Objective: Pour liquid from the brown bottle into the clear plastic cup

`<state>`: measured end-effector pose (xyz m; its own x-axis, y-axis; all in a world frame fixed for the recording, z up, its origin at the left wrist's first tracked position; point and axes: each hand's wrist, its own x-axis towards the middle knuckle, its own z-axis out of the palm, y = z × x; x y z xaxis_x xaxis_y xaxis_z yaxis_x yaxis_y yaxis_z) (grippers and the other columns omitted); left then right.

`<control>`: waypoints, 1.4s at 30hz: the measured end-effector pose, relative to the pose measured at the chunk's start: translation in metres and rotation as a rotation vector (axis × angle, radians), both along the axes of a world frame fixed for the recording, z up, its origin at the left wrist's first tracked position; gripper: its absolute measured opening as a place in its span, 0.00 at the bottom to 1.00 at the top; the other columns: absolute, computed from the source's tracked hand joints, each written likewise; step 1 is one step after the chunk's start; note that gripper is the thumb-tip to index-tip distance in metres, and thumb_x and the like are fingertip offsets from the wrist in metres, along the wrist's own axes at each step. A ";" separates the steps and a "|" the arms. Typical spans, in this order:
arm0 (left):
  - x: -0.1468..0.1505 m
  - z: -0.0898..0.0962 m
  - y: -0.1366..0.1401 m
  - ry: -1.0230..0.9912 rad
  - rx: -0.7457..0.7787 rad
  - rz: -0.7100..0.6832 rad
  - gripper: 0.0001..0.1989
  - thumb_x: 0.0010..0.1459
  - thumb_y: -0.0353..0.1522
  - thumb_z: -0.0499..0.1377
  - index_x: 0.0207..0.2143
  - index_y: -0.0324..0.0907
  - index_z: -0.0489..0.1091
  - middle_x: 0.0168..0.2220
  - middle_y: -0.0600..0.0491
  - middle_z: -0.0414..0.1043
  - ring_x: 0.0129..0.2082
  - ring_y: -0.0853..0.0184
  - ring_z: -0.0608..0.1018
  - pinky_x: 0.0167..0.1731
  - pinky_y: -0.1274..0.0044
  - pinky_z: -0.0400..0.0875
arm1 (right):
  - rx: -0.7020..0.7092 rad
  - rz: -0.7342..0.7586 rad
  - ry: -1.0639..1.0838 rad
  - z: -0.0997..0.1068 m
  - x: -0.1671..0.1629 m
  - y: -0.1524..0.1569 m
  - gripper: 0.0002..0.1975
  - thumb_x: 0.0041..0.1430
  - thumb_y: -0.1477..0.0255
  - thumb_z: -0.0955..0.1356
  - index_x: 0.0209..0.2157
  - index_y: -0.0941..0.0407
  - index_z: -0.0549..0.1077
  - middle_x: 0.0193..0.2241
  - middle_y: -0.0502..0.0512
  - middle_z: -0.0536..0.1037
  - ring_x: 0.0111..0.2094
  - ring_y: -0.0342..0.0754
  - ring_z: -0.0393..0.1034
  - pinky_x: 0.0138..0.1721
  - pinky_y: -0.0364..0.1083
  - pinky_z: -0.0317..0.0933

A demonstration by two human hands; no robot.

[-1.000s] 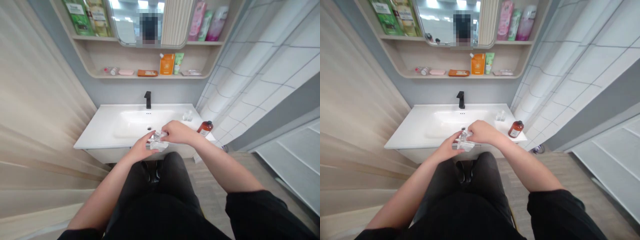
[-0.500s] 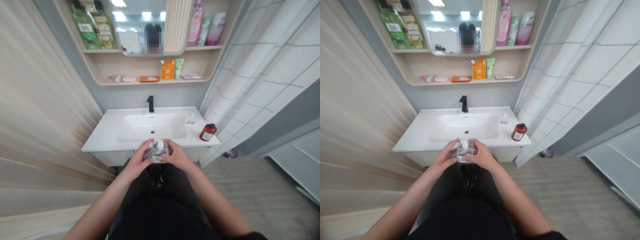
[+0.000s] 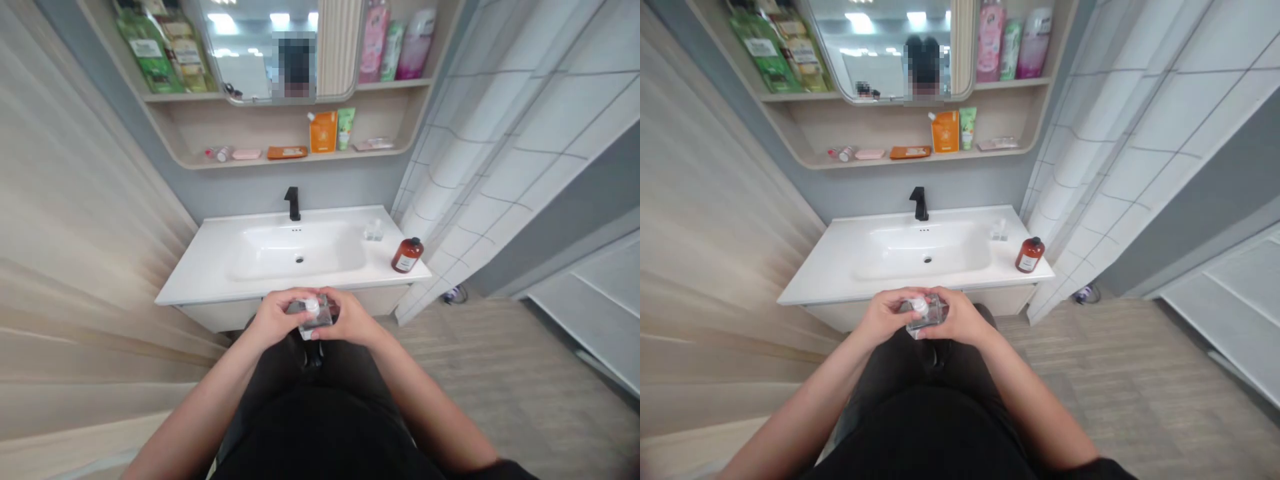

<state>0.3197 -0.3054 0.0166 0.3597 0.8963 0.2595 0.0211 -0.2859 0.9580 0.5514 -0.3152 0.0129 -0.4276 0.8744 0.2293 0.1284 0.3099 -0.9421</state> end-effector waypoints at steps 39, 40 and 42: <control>0.008 0.008 -0.013 -0.175 0.003 0.012 0.27 0.56 0.34 0.77 0.54 0.46 0.71 0.53 0.45 0.79 0.58 0.56 0.80 0.61 0.62 0.73 | -0.017 -0.108 -0.012 0.000 -0.008 -0.009 0.40 0.45 0.55 0.87 0.58 0.52 0.78 0.47 0.56 0.85 0.45 0.57 0.81 0.48 0.53 0.76; 0.007 0.008 -0.013 -0.183 0.007 0.034 0.28 0.55 0.34 0.78 0.53 0.46 0.71 0.52 0.46 0.79 0.57 0.56 0.80 0.60 0.63 0.73 | -0.016 -0.105 -0.009 -0.001 -0.009 -0.008 0.40 0.45 0.55 0.87 0.57 0.52 0.78 0.47 0.56 0.85 0.45 0.57 0.81 0.48 0.53 0.76; 0.006 0.009 -0.013 -0.193 0.007 0.045 0.32 0.53 0.34 0.79 0.56 0.47 0.70 0.54 0.46 0.78 0.57 0.57 0.80 0.60 0.63 0.73 | -0.014 -0.103 -0.008 -0.001 -0.009 -0.008 0.39 0.45 0.55 0.87 0.57 0.51 0.78 0.48 0.56 0.85 0.44 0.56 0.81 0.49 0.53 0.76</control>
